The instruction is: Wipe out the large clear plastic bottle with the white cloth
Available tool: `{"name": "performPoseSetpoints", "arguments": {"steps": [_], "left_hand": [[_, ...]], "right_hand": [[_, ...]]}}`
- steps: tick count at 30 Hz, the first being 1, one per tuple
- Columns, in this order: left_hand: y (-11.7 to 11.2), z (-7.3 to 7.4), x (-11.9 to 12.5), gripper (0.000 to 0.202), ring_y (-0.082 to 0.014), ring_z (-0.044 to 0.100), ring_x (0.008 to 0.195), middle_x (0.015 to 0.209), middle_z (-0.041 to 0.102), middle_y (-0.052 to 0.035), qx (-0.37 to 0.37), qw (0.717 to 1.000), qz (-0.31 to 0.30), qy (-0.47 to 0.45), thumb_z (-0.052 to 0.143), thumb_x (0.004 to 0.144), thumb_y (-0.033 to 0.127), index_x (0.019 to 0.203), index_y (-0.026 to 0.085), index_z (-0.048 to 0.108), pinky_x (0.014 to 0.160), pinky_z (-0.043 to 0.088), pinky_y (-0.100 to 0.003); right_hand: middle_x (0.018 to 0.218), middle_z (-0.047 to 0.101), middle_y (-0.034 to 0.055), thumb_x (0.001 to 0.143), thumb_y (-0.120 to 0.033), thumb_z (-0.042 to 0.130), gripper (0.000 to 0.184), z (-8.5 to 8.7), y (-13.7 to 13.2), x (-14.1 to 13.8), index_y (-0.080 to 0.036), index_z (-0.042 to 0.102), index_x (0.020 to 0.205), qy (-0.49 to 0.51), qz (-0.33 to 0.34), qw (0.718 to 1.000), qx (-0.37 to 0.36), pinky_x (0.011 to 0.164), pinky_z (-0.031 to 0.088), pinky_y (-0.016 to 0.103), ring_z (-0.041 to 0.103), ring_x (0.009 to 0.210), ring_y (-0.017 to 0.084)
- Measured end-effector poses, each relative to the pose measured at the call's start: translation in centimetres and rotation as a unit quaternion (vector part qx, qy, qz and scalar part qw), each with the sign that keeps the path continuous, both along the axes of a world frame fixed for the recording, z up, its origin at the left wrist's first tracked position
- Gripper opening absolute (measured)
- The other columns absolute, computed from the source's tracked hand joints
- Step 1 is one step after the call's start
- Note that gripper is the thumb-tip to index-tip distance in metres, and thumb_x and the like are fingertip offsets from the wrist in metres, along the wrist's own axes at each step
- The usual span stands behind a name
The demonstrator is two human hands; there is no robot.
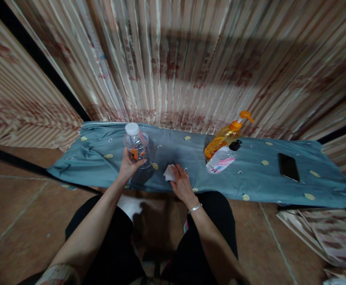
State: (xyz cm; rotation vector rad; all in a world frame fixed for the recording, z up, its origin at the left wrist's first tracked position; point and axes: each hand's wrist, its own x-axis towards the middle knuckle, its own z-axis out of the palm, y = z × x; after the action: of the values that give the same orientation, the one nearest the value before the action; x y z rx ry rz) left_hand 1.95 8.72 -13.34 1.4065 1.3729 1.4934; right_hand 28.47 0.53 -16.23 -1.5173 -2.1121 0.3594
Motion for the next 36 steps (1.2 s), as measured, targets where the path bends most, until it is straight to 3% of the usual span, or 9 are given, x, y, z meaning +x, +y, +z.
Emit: {"name": "performPoseSetpoints", "arguments": {"steps": [5, 23, 31, 34, 36], "left_hand": [[-0.3, 0.3, -0.4, 0.113, -0.0346, 0.057, 0.142, 0.15, 0.059, -0.0161, 0.002, 1.0, -0.007, 0.004, 0.095, 0.057, 0.028, 0.154, 0.024, 0.037, 0.119, 0.044, -0.051], [-1.3, -1.1, -1.1, 0.116, -0.0373, 0.051, 0.149, 0.154, 0.056, -0.018, -0.03, 0.999, 0.002, 0.018, 0.097, 0.056, 0.034, 0.154, 0.026, 0.036, 0.125, 0.038, -0.055], [-3.5, -1.1, -1.5, 0.118, -0.0401, 0.053, 0.147, 0.154, 0.053, -0.0231, -0.066, 0.997, 0.032, 0.022, 0.096, 0.056, 0.035, 0.156, 0.022, 0.033, 0.123, 0.039, -0.06], [-4.8, -0.9, -1.7, 0.112, -0.0402, 0.052, 0.147, 0.154, 0.053, -0.0233, -0.074, 0.996, 0.047, 0.018, 0.094, 0.059, 0.037, 0.154, 0.023, 0.035, 0.123, 0.039, -0.061], [-5.5, -0.6, -1.9, 0.108, -0.0398, 0.052, 0.147, 0.154, 0.053, -0.0213, -0.077, 0.995, 0.055, 0.014, 0.093, 0.06, 0.04, 0.152, 0.026, 0.038, 0.122, 0.04, -0.062]], "right_hand": [[0.156, 0.054, 0.0243, 0.092, -0.016, 0.054, 0.065, -0.4, 0.2, 0.2, -0.012, 0.048, 0.156, -0.007, -0.014, 1.0, -0.004, 0.121, 0.043, 0.061, 0.052, 0.147, 0.036], [0.157, 0.054, 0.0241, 0.09, -0.014, 0.055, 0.066, -0.7, 0.4, -0.4, -0.01, 0.049, 0.155, -0.015, -0.026, 1.0, -0.007, 0.122, 0.042, 0.059, 0.051, 0.148, 0.034], [0.165, 0.044, 0.0252, 0.09, -0.028, 0.07, 0.075, 2.3, -1.6, -0.1, -0.013, 0.045, 0.158, -0.016, -0.025, 0.999, -0.033, 0.125, 0.038, 0.062, 0.042, 0.155, 0.037], [0.165, 0.045, 0.0231, 0.092, -0.038, 0.07, 0.073, 3.8, -3.9, 2.3, -0.015, 0.046, 0.157, 0.04, -0.033, 0.998, -0.017, 0.123, 0.042, 0.059, 0.046, 0.153, 0.036], [0.16, 0.052, 0.0211, 0.095, -0.042, 0.065, 0.066, 4.5, -5.4, 5.4, -0.017, 0.05, 0.154, 0.095, -0.066, 0.993, 0.014, 0.121, 0.046, 0.057, 0.052, 0.149, 0.034]]}}
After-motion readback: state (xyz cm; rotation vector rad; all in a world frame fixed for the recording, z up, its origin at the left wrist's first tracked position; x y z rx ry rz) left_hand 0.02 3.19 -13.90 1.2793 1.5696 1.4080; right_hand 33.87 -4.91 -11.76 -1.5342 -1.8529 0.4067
